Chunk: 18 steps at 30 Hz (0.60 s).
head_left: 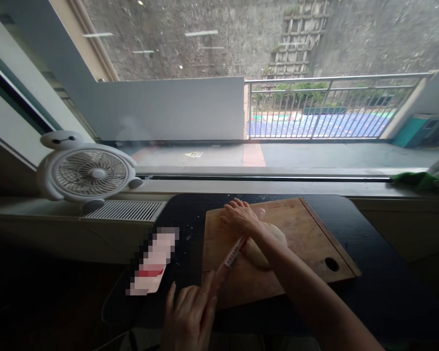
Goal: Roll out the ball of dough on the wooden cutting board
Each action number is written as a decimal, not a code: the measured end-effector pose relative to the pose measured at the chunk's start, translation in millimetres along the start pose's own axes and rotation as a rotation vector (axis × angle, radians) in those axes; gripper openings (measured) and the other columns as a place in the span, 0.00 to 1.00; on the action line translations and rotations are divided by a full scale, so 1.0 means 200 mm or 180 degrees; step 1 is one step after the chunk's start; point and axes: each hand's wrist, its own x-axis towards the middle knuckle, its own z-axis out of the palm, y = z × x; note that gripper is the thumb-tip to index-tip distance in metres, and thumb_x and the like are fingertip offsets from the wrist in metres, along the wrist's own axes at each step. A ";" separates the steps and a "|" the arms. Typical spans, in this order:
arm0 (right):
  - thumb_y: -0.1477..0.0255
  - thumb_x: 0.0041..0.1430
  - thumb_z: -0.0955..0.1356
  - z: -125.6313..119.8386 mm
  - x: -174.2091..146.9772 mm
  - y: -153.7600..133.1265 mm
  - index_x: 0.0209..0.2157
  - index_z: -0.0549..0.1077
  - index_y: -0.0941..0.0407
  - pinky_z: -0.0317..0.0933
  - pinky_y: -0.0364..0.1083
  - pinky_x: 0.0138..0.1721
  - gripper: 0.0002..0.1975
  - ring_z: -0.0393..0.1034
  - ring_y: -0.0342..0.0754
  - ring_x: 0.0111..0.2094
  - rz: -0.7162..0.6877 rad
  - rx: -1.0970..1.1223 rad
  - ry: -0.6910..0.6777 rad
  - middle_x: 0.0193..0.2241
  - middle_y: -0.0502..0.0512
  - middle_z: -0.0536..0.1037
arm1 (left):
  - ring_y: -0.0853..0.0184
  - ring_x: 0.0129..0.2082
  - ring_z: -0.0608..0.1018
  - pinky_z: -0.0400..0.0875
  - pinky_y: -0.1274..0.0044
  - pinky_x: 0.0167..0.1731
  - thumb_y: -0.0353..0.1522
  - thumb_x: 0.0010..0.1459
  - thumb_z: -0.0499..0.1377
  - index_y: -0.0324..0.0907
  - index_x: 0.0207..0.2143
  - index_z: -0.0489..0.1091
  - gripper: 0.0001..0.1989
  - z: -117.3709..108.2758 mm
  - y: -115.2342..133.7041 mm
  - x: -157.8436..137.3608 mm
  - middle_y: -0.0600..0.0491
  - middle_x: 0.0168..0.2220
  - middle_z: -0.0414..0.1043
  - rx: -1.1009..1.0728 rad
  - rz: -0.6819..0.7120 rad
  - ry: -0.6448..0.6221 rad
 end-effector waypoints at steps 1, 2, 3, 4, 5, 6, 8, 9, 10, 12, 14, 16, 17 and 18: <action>0.55 0.61 0.57 0.00 -0.04 0.02 0.52 0.65 0.55 0.45 0.52 0.56 0.24 0.48 0.53 0.60 -0.0010 0.0017 0.0015 0.53 0.58 0.67 | 0.63 0.39 0.74 0.54 0.59 0.54 0.35 0.61 0.50 0.47 0.63 0.48 0.28 0.00 0.01 0.00 0.51 0.39 0.74 -0.0038 0.0033 -0.0011; 0.55 0.61 0.57 -0.01 -0.10 0.04 0.54 0.63 0.55 0.44 0.52 0.57 0.25 0.46 0.54 0.60 -0.0012 0.0033 0.0028 0.54 0.58 0.65 | 0.63 0.39 0.74 0.55 0.59 0.54 0.35 0.61 0.50 0.47 0.63 0.48 0.28 0.00 0.03 -0.01 0.51 0.39 0.74 -0.0093 0.0100 -0.0009; 0.55 0.61 0.57 -0.02 -0.17 0.07 0.55 0.62 0.54 0.43 0.52 0.57 0.26 0.45 0.54 0.61 0.0007 0.0046 0.0042 0.56 0.57 0.64 | 0.63 0.39 0.74 0.55 0.60 0.54 0.35 0.60 0.50 0.47 0.63 0.47 0.29 0.00 0.05 -0.01 0.51 0.39 0.74 -0.0161 0.0197 -0.0003; 0.55 0.61 0.56 -0.03 -0.24 0.10 0.56 0.61 0.54 0.41 0.53 0.58 0.26 0.44 0.54 0.61 0.0040 0.0037 0.0066 0.56 0.56 0.63 | 0.64 0.38 0.74 0.55 0.60 0.54 0.35 0.60 0.50 0.47 0.63 0.47 0.29 0.00 0.07 -0.01 0.51 0.39 0.74 -0.0236 0.0286 0.0012; 0.57 0.62 0.56 -0.04 -0.31 0.13 0.56 0.61 0.53 0.39 0.53 0.58 0.25 0.43 0.53 0.62 0.0061 0.0016 0.0101 0.57 0.55 0.63 | 0.64 0.38 0.74 0.54 0.60 0.55 0.35 0.60 0.50 0.47 0.63 0.47 0.29 0.01 0.08 -0.01 0.51 0.38 0.74 -0.0309 0.0345 0.0032; 0.58 0.63 0.55 -0.05 -0.36 0.15 0.55 0.62 0.52 0.38 0.53 0.59 0.23 0.43 0.53 0.62 0.0086 -0.0006 0.0137 0.57 0.54 0.63 | 0.64 0.39 0.74 0.53 0.60 0.55 0.35 0.61 0.49 0.48 0.63 0.47 0.29 0.01 0.10 -0.01 0.52 0.38 0.74 -0.0374 0.0359 0.0061; 0.59 0.63 0.55 -0.06 -0.40 0.17 0.55 0.63 0.51 0.36 0.54 0.59 0.22 0.42 0.52 0.62 0.0116 -0.0037 0.0176 0.56 0.53 0.64 | 0.64 0.39 0.74 0.52 0.60 0.56 0.34 0.61 0.48 0.48 0.63 0.46 0.28 0.02 0.12 0.00 0.52 0.38 0.74 -0.0458 0.0303 0.0089; 0.59 0.63 0.55 -0.06 -0.38 0.16 0.54 0.63 0.51 0.36 0.54 0.59 0.22 0.42 0.52 0.62 0.0113 -0.0032 0.0168 0.56 0.53 0.64 | 0.64 0.39 0.74 0.52 0.61 0.56 0.34 0.62 0.48 0.47 0.63 0.46 0.28 0.02 0.12 0.00 0.52 0.38 0.74 -0.0469 0.0259 0.0092; 0.58 0.63 0.55 -0.05 -0.34 0.14 0.54 0.63 0.51 0.37 0.53 0.59 0.22 0.42 0.52 0.62 0.0097 -0.0014 0.0137 0.56 0.53 0.65 | 0.65 0.39 0.74 0.53 0.61 0.55 0.34 0.62 0.48 0.46 0.64 0.45 0.28 0.02 0.11 -0.01 0.51 0.39 0.74 -0.0459 0.0219 0.0085; 0.57 0.63 0.56 -0.03 -0.20 0.09 0.54 0.63 0.52 0.40 0.53 0.58 0.23 0.43 0.53 0.62 0.0053 0.0032 0.0022 0.55 0.54 0.66 | 0.65 0.39 0.74 0.55 0.62 0.55 0.33 0.61 0.49 0.44 0.64 0.45 0.29 0.01 0.08 -0.01 0.51 0.40 0.73 -0.0379 0.0154 0.0025; 0.56 0.62 0.57 -0.01 -0.06 0.02 0.52 0.65 0.53 0.43 0.53 0.56 0.23 0.46 0.53 0.61 0.0007 0.0055 -0.0139 0.52 0.56 0.68 | 0.65 0.39 0.74 0.56 0.62 0.54 0.33 0.61 0.49 0.44 0.63 0.46 0.28 0.00 0.05 -0.03 0.51 0.41 0.73 -0.0258 0.0055 -0.0011; 0.56 0.62 0.57 0.01 0.03 -0.02 0.51 0.66 0.54 0.44 0.54 0.56 0.22 0.48 0.53 0.60 -0.0034 0.0047 -0.0192 0.51 0.58 0.69 | 0.65 0.39 0.74 0.56 0.62 0.53 0.34 0.61 0.50 0.44 0.62 0.48 0.27 -0.01 0.03 -0.04 0.52 0.40 0.73 -0.0158 -0.0016 -0.0029; 0.56 0.62 0.57 0.01 0.04 -0.03 0.51 0.66 0.54 0.44 0.54 0.56 0.22 0.48 0.53 0.60 -0.0051 0.0040 -0.0168 0.51 0.59 0.68 | 0.66 0.39 0.74 0.56 0.62 0.53 0.34 0.61 0.50 0.44 0.62 0.48 0.27 -0.01 0.03 -0.05 0.52 0.40 0.73 -0.0131 -0.0015 -0.0022; 0.56 0.62 0.57 0.02 0.02 -0.03 0.52 0.65 0.54 0.44 0.54 0.56 0.23 0.47 0.53 0.60 -0.0041 0.0039 -0.0115 0.52 0.59 0.67 | 0.66 0.39 0.74 0.56 0.63 0.54 0.34 0.61 0.50 0.44 0.62 0.48 0.28 -0.01 0.03 -0.05 0.52 0.39 0.73 -0.0121 -0.0005 -0.0009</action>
